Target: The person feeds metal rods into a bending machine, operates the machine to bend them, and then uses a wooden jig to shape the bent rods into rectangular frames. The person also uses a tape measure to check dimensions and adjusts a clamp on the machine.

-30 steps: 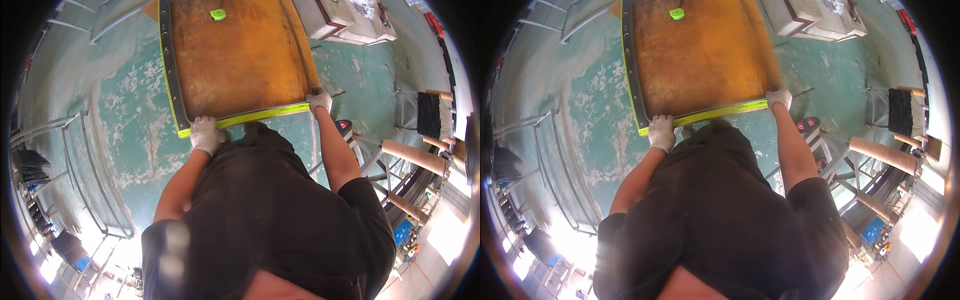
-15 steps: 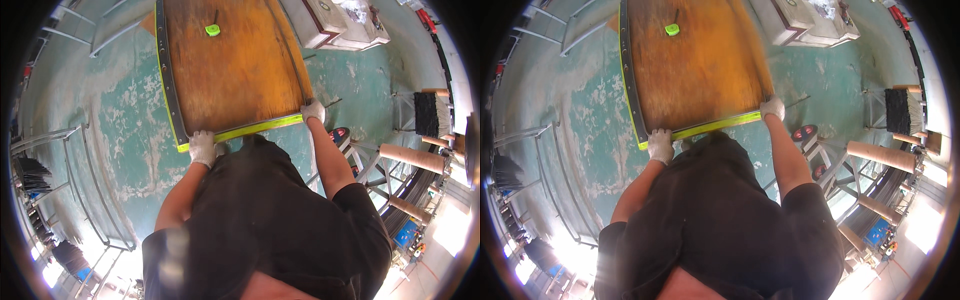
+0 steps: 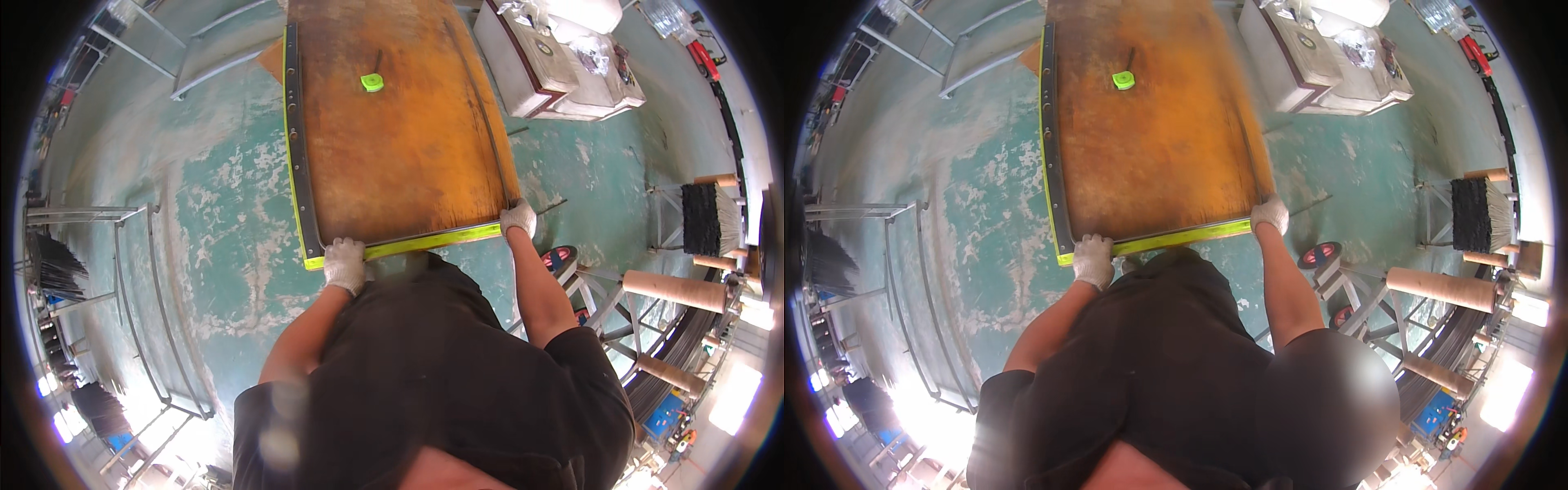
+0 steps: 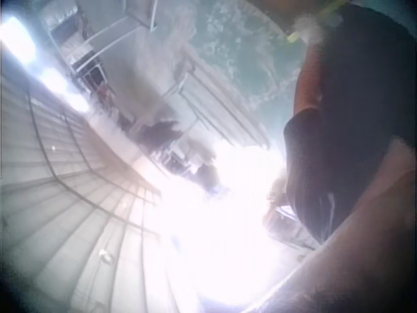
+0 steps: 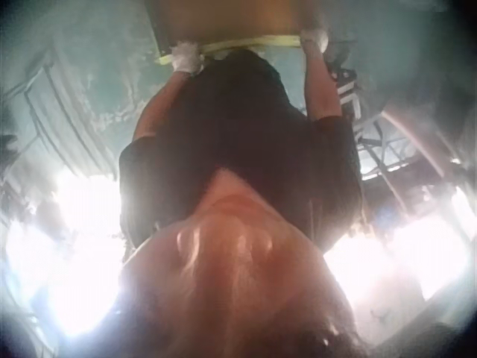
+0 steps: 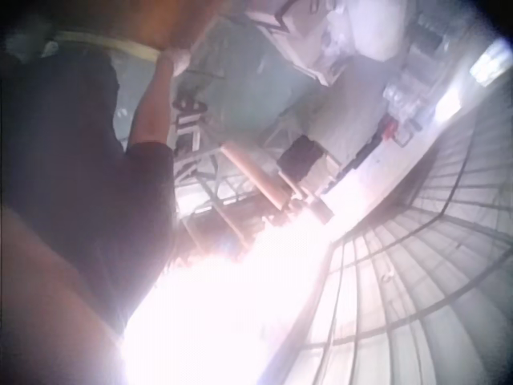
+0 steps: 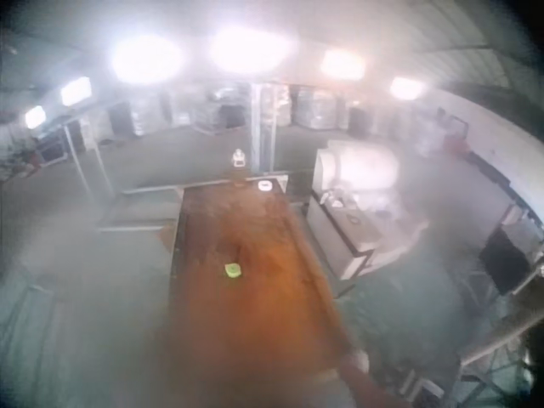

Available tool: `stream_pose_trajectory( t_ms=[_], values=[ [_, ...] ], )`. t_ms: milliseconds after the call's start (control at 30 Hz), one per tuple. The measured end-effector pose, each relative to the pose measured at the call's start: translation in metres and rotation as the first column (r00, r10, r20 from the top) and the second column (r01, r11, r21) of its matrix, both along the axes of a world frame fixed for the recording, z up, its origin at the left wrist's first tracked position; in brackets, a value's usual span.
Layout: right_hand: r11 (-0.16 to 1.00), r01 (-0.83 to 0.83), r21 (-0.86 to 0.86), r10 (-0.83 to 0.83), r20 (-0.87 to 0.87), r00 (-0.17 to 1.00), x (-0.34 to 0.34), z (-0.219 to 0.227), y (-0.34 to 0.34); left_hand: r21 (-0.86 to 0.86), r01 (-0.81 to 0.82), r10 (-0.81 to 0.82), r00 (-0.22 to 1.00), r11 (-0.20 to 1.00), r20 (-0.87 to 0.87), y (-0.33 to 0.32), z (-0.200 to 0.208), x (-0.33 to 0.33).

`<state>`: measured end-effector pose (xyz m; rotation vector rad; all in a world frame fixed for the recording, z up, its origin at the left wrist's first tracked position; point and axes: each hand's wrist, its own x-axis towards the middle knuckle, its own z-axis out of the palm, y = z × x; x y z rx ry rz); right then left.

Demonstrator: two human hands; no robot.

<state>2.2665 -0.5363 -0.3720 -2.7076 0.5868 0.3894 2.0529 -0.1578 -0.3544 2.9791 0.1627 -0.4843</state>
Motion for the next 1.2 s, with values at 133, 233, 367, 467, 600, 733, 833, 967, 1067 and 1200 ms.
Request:
stream_pose_trajectory(
  t_ms=[133, 233, 367, 467, 600, 733, 833, 967, 1067, 1200],
  values=[
    [1.000, 0.010, -0.015, -0.009, 0.037, 0.999, 0.000, -0.012, -0.004, 0.009, 0.019, -0.019, 1.000, 1.000, -0.010, 0.004, -0.007, -0.002],
    [1.000, -0.007, -0.026, 0.009, 0.072, 0.997, -0.002, -0.011, -0.001, -0.013, 0.011, -0.011, 1.000, 1.000, -0.002, 0.004, -0.004, -0.001],
    [1.000, -0.002, -0.026, 0.003, 0.023, 1.000, 0.001, -0.008, 0.000, 0.018, 0.005, -0.004, 0.999, 1.000, -0.033, 0.004, -0.011, -0.001],
    [1.000, 0.018, 0.007, -0.019, 0.021, 1.000, 0.006, -0.010, -0.005, -0.009, 0.001, -0.001, 0.999, 1.000, -0.032, 0.003, 0.002, 0.003],
    [1.000, 0.013, 0.026, -0.011, -0.067, 0.998, 0.018, -0.014, -0.012, -0.007, -0.003, 0.003, 0.999, 1.000, -0.037, 0.004, 0.000, 0.003],
    [0.996, -0.014, 0.084, 0.022, -0.094, 0.995, 0.023, -0.019, -0.024, -0.027, -0.020, 0.023, 0.993, 0.999, 0.113, 0.004, -0.009, -0.002],
    [0.997, -0.068, 0.022, 0.070, -0.105, 0.992, 0.025, -0.013, -0.023, -0.050, -0.012, 0.017, 0.995, 0.999, 0.103, 0.005, -0.007, -0.003],
    [0.992, -0.121, -0.033, 0.121, 0.002, 0.993, 0.015, -0.009, -0.013, -0.051, -0.016, 0.016, 1.000, 0.999, 0.014, 0.004, 0.004, 0.000],
    [0.997, -0.071, -0.031, 0.071, 0.011, 0.997, 0.013, -0.010, -0.009, -0.050, -0.005, 0.005, 1.000, 0.999, -0.009, 0.004, 0.007, 0.001],
    [0.999, -0.035, 0.024, 0.035, -0.014, 0.999, 0.014, 0.002, 0.001, -0.064, -0.019, 0.017, 0.999, 0.998, -0.029, 0.004, 0.012, 0.002]
  ],
)
